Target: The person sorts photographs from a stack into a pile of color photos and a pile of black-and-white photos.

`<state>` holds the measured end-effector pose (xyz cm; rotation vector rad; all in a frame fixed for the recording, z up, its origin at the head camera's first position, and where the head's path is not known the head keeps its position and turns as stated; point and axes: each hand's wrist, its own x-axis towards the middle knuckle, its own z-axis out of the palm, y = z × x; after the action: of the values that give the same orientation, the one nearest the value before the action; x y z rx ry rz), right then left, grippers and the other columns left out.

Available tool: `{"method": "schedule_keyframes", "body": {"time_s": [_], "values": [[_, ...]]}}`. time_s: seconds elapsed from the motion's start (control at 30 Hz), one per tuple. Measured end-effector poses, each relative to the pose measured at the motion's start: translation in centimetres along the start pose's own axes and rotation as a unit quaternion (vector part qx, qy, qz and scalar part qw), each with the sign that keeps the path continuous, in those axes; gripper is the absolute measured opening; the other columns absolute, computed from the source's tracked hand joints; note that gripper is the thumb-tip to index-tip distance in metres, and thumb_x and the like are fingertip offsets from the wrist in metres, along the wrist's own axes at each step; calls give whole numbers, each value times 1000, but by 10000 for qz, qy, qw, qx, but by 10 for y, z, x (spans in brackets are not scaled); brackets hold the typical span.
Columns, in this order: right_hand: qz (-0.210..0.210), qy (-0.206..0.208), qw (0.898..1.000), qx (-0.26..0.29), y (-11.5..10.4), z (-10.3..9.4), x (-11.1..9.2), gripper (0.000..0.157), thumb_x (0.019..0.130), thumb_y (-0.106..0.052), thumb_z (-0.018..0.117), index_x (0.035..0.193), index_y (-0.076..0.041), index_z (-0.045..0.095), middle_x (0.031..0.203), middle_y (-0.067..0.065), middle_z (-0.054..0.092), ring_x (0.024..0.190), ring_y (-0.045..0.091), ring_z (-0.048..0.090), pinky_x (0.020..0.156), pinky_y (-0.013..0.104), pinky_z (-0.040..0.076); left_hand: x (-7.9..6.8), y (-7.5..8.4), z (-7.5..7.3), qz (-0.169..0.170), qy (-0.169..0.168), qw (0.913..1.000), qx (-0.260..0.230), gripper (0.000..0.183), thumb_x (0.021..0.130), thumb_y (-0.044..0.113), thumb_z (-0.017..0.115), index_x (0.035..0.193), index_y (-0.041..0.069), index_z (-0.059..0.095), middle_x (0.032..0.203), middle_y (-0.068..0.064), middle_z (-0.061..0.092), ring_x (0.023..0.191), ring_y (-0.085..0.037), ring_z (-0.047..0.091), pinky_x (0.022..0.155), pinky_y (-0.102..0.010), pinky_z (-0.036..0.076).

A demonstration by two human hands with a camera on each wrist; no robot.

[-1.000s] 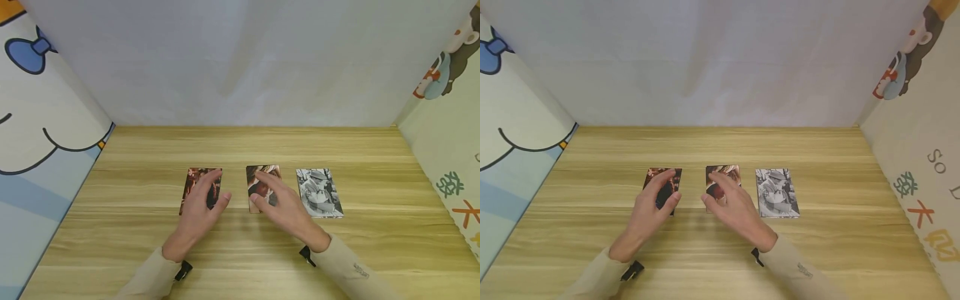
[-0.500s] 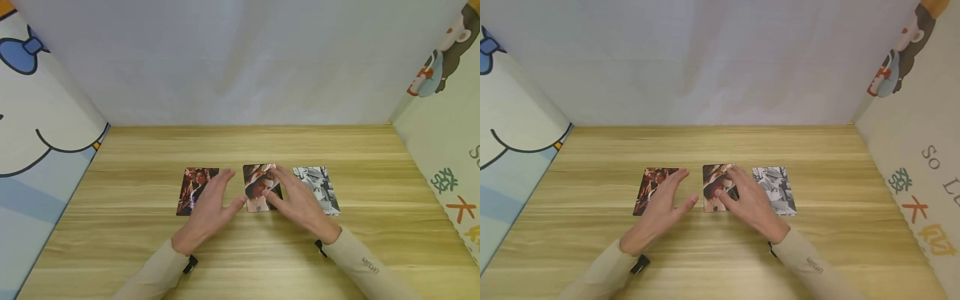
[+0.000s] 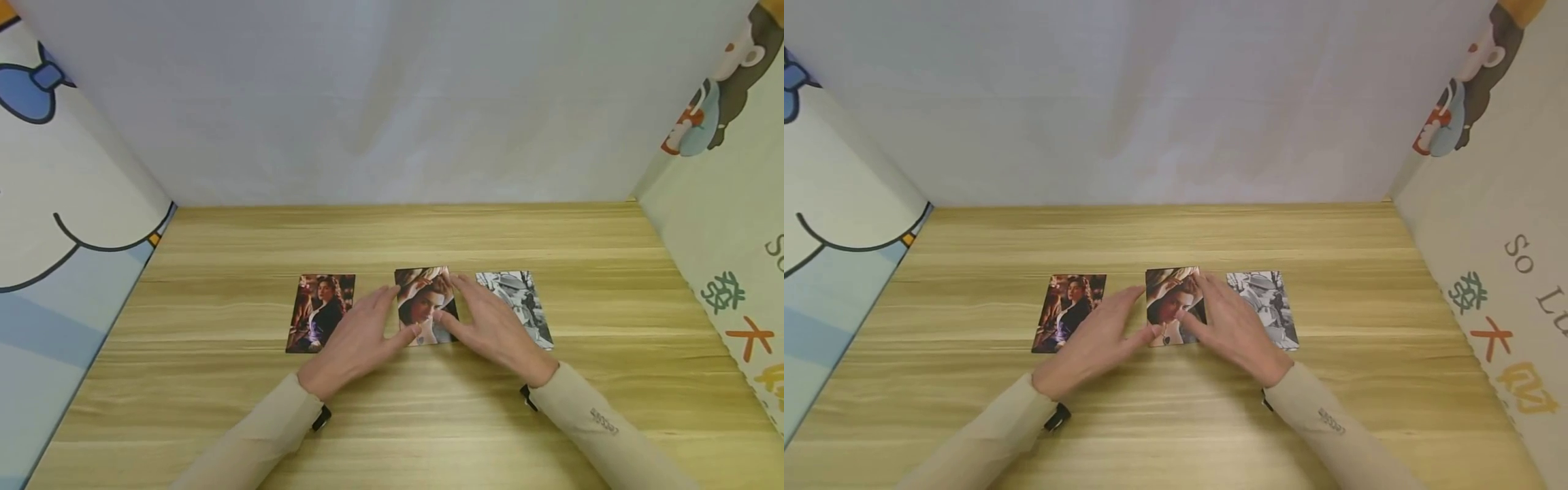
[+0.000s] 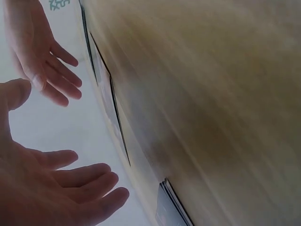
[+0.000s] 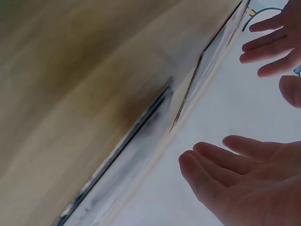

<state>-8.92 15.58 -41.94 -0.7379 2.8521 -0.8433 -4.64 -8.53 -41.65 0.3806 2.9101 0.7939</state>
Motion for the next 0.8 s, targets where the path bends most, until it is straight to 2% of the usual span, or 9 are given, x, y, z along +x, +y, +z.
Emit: {"method": "schedule_keyframes", "body": {"time_s": [0.1, 0.33, 0.8], "values": [[36, -28, 10000, -17, 3, 1, 2, 79, 100, -49, 63, 157, 0, 39, 156, 27, 43, 142, 46, 43, 116, 64, 34, 4, 0, 2, -54, -138, 9998, 155, 86, 101, 61, 55, 160, 2, 34, 160, -22, 40, 146, -40, 40, 119, -54, 34], [180, -224, 9996, -15, 4, 2, 7, 81, 101, -49, 62, 158, 3, 36, 153, 26, 47, 138, 48, 47, 114, 64, 36, 11, -2, 8, 16, -176, 9989, 431, 84, 101, 57, 57, 158, -1, 37, 155, -21, 48, 142, -39, 46, 117, -52, 39], [185, -402, 9989, -159, 4, 4, 13, 76, 102, -44, 61, 156, 4, 39, 147, 28, 53, 129, 48, 56, 107, 61, 45, 14, 2, 13, 153, -187, 9993, 282, 82, 100, 52, 62, 158, 0, 37, 151, -23, 51, 139, -39, 49, 113, -54, 43]]}}
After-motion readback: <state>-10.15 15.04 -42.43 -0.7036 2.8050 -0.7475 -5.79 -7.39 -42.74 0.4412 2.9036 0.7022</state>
